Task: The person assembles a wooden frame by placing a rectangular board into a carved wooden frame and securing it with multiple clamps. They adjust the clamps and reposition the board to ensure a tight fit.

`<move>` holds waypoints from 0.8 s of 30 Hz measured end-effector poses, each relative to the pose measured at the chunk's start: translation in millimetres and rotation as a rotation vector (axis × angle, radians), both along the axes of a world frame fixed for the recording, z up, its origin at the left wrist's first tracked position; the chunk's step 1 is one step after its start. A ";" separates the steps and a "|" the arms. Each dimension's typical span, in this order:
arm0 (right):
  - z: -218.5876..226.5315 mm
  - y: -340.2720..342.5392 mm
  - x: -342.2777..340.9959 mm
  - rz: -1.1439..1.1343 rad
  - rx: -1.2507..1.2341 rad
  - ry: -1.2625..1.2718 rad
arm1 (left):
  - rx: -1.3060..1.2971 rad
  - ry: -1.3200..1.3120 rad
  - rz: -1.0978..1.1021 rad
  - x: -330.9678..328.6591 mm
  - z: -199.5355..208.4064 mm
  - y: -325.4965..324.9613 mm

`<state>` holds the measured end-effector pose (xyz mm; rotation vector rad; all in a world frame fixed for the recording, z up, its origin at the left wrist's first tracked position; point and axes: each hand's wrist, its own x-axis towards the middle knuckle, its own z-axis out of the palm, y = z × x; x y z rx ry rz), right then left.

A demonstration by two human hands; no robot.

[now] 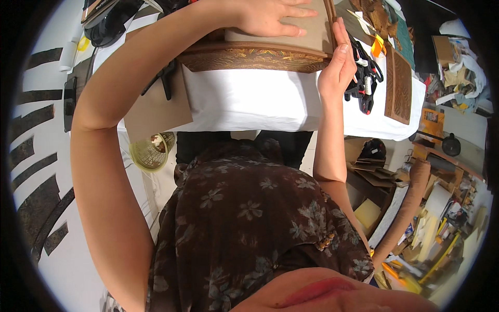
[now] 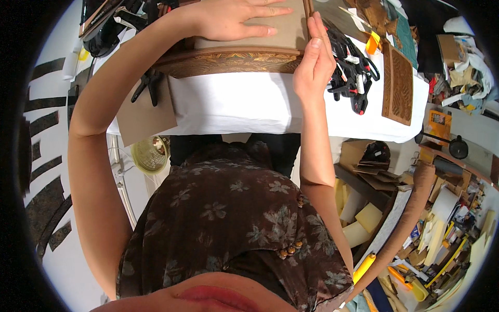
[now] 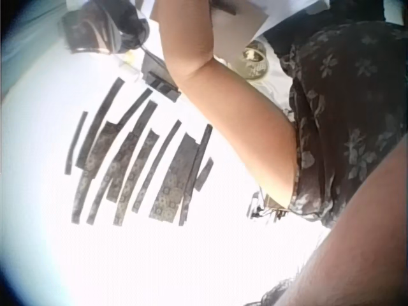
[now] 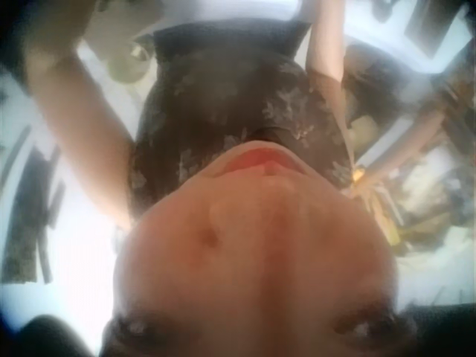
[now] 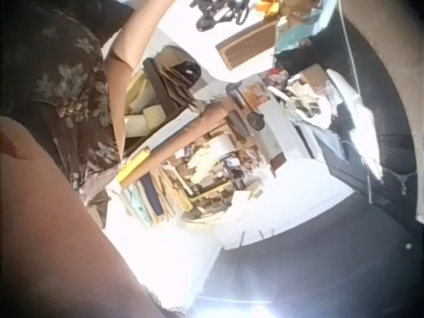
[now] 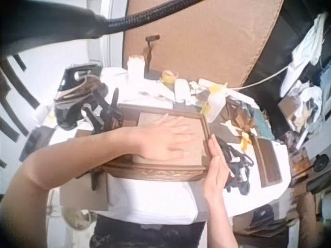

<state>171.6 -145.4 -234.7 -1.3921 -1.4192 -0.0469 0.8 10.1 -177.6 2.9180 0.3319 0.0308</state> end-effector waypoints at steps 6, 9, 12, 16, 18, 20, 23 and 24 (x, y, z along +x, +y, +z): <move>-3.4 2.6 -2.3 0.021 0.043 0.007 | -0.036 -0.090 -0.009 -6.0 -7.0 0.6; -2.3 1.6 -4.1 0.009 0.017 -0.002 | -0.043 -0.120 -0.005 -8.9 -2.8 -3.5; 0.2 0.3 -8.7 0.003 -0.005 0.014 | -0.109 -0.210 -0.054 -14.8 -1.3 -1.3; -0.7 1.7 -13.0 -0.001 -0.016 0.048 | -0.128 -0.114 -0.063 -24.6 14.3 -1.7; 1.3 2.1 -16.9 0.021 0.021 0.070 | -0.090 -0.016 -0.053 -18.5 10.9 4.2; 1.2 1.2 -17.2 0.012 0.010 0.059 | -0.066 -0.030 -0.058 -18.1 9.0 4.6; 0.8 1.1 -20.0 -0.008 -0.005 0.063 | -0.121 -0.109 -0.068 -28.7 16.1 -4.4; -1.1 1.4 -19.7 -0.022 -0.007 0.059 | -0.131 -0.132 -0.077 -30.9 18.0 -5.2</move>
